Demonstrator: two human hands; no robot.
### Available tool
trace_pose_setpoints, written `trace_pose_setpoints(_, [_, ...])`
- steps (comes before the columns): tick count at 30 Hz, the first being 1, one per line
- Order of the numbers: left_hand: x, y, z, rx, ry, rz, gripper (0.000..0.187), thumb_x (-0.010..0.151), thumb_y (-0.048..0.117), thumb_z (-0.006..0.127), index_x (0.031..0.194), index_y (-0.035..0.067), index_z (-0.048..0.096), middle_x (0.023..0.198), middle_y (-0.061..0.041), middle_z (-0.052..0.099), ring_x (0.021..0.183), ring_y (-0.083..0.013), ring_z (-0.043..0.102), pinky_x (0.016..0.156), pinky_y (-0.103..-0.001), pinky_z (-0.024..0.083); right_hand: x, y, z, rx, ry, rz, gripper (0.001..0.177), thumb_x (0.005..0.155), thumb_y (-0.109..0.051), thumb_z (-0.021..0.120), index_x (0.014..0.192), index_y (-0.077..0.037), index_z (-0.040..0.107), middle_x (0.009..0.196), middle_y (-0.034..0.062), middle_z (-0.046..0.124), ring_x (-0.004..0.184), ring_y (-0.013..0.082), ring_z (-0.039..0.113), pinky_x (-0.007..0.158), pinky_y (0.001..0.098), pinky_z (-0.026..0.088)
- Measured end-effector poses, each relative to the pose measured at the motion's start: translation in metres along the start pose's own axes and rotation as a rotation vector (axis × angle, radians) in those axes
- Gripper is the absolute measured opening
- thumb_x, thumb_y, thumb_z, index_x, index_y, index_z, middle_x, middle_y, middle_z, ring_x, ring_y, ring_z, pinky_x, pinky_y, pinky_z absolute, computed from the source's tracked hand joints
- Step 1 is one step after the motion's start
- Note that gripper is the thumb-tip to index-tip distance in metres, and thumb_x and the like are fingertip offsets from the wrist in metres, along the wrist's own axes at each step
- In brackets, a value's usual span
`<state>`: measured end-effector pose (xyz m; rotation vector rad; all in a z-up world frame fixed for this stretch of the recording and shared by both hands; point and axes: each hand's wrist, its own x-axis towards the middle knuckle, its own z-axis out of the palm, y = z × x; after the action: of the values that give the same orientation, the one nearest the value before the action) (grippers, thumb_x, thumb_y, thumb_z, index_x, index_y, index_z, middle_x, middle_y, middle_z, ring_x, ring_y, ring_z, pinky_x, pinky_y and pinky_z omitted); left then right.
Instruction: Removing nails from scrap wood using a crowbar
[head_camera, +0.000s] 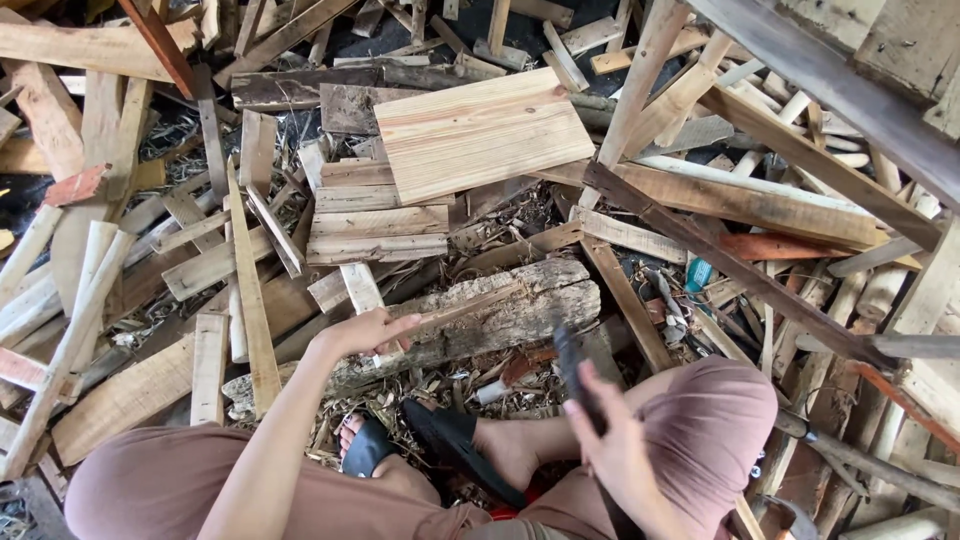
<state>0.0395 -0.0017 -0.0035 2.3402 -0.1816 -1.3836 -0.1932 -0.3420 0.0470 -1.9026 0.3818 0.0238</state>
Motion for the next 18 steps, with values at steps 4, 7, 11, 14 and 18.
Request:
trace_pose_setpoints(4, [-0.002,0.001,0.001,-0.063,0.018,0.012,0.071,0.098,0.063,0.035,0.105,0.008,0.080,0.080,-0.009,0.067,0.063,-0.0117,0.055,0.058,-0.018,0.049,-0.002,0.011,0.013,-0.069,-0.141,0.346,0.056,0.092,-0.015,0.067,0.146,-0.022,0.054,0.085,0.0103,0.083,0.033,0.0151,0.050,0.032,0.0280,0.040])
trace_pose_setpoints(7, [-0.002,-0.001,-0.002,-0.161,0.019,0.012,0.073,0.097,0.064,0.040,0.091,0.004,0.081,0.052,0.001,0.045,0.047,-0.0073,0.041,0.050,-0.021,0.041,0.004,-0.016,0.005,-0.075,-0.170,0.380,0.057,0.094,-0.016,0.065,0.149,-0.028,0.056,0.059,0.0095,0.067,0.037,0.0164,0.051,0.036,0.0292,0.041])
trace_pose_setpoints(11, [0.001,0.005,-0.006,-0.280,-0.074,0.077,0.072,0.099,0.061,0.034,0.101,0.006,0.079,0.051,0.003,0.036,0.046,-0.0082,0.032,0.047,-0.021,0.031,0.001,-0.032,-0.003,-0.102,-0.144,0.342,0.058,0.093,-0.015,0.065,0.149,-0.027,0.055,0.073,0.0066,0.075,0.040,0.0144,0.055,0.038,0.0291,0.044])
trace_pose_setpoints(14, [0.007,0.008,-0.011,-0.085,-0.003,0.061,0.080,0.092,0.070,0.025,0.104,0.015,0.082,0.051,0.003,0.036,0.048,-0.0082,0.038,0.057,-0.023,0.039,0.005,-0.018,0.004,0.132,-0.111,0.376,0.053,0.095,-0.011,0.064,0.146,-0.020,0.058,0.057,0.0089,0.057,0.036,0.0180,0.048,0.032,0.0314,0.036])
trace_pose_setpoints(18, [-0.013,0.023,-0.011,-0.025,-0.037,0.019,0.070,0.093,0.067,0.034,0.115,0.013,0.072,0.075,-0.001,0.061,0.061,-0.0098,0.056,0.062,-0.021,0.049,0.003,0.017,0.009,0.046,-0.143,0.354,0.053,0.093,-0.012,0.066,0.145,-0.018,0.057,0.064,0.0111,0.069,0.035,0.0155,0.050,0.032,0.0297,0.040])
